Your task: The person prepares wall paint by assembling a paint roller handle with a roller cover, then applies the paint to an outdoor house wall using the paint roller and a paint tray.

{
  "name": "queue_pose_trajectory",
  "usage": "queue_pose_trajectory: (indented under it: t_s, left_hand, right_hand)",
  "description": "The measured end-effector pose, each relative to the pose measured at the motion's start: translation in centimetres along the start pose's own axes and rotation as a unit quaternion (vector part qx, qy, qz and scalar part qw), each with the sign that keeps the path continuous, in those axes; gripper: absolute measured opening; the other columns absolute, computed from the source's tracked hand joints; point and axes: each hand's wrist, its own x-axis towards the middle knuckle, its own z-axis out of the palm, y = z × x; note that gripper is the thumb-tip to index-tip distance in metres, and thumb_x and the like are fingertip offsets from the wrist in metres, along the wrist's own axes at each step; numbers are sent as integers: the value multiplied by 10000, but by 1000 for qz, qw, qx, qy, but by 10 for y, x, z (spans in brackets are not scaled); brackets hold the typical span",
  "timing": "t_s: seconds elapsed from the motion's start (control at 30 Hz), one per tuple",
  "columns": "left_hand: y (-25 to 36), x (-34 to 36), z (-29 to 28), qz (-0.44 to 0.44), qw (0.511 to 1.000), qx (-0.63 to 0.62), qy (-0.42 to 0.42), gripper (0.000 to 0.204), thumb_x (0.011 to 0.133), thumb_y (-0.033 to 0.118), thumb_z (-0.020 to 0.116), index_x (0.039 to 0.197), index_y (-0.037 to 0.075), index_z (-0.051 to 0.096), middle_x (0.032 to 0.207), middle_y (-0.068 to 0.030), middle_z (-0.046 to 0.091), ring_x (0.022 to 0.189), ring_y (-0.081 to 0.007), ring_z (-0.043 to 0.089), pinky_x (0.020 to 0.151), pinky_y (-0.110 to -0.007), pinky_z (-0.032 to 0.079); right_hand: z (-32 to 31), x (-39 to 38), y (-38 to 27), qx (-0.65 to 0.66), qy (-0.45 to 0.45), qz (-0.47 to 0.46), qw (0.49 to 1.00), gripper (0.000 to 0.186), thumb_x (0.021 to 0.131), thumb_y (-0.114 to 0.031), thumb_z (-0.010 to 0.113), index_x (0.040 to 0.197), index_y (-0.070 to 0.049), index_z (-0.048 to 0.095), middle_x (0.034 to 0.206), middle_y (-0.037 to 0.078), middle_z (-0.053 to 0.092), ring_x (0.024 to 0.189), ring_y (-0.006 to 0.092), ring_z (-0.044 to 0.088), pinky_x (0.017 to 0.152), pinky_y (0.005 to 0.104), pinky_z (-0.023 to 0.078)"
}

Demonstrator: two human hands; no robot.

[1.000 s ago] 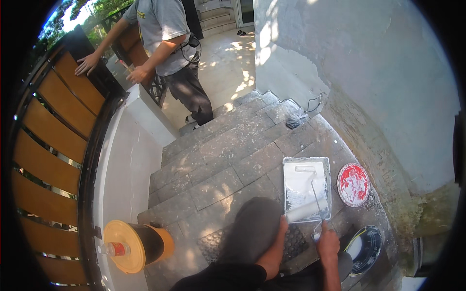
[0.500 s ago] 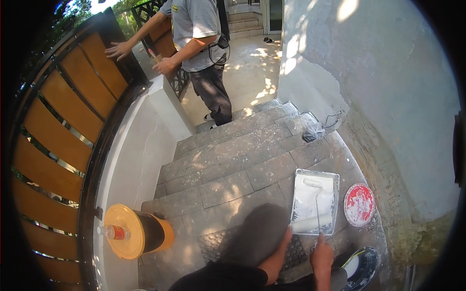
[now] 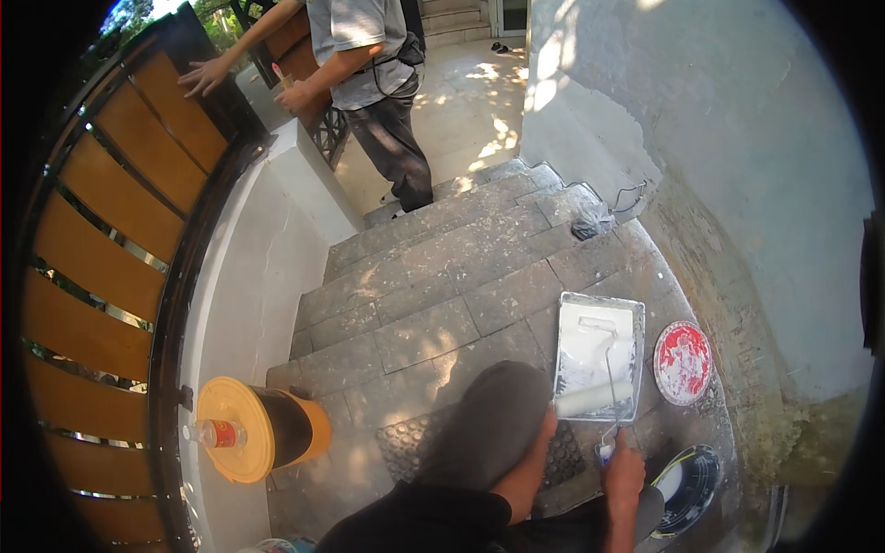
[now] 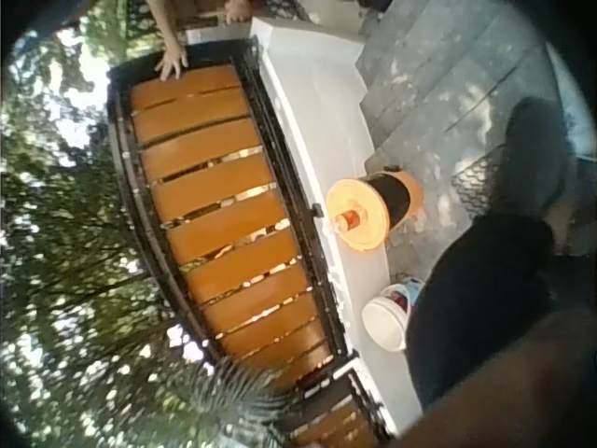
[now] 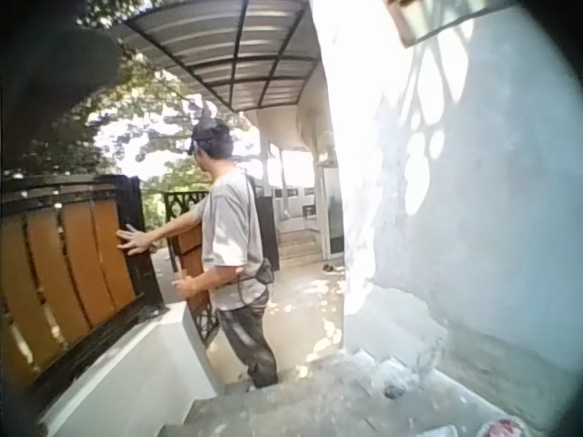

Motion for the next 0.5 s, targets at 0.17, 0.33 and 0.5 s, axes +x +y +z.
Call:
queue_pose_trajectory:
  t_s: [0.17,0.33,0.5]
  left_hand:
    - [6,4,5,-105,993,-12,-56,320,965,319,333,1043,53,492,988,-245,582,902,-428,565,767,-492,434]
    - [-8,25,-28,-62,993,93,-44,329,951,338,343,1079,81,503,1039,-231,594,964,-434,557,812,-495,427]
    - [17,-2,-8,-99,988,59,-98,331,948,330,345,1058,66,512,1052,-235,587,982,-433,545,832,-492,411]
  right_hand:
    - [30,33,9,32,55,-5,998,538,800,-45,479,1332,-56,405,790,255,613,732,419,613,669,506,492]
    - [-4,8,-14,12,-43,8,999,564,837,-104,508,1379,-72,355,967,230,602,825,390,633,715,463,518]
    - [17,30,17,23,9,41,999,549,844,-123,511,1371,-76,364,950,228,605,823,381,636,713,456,520]
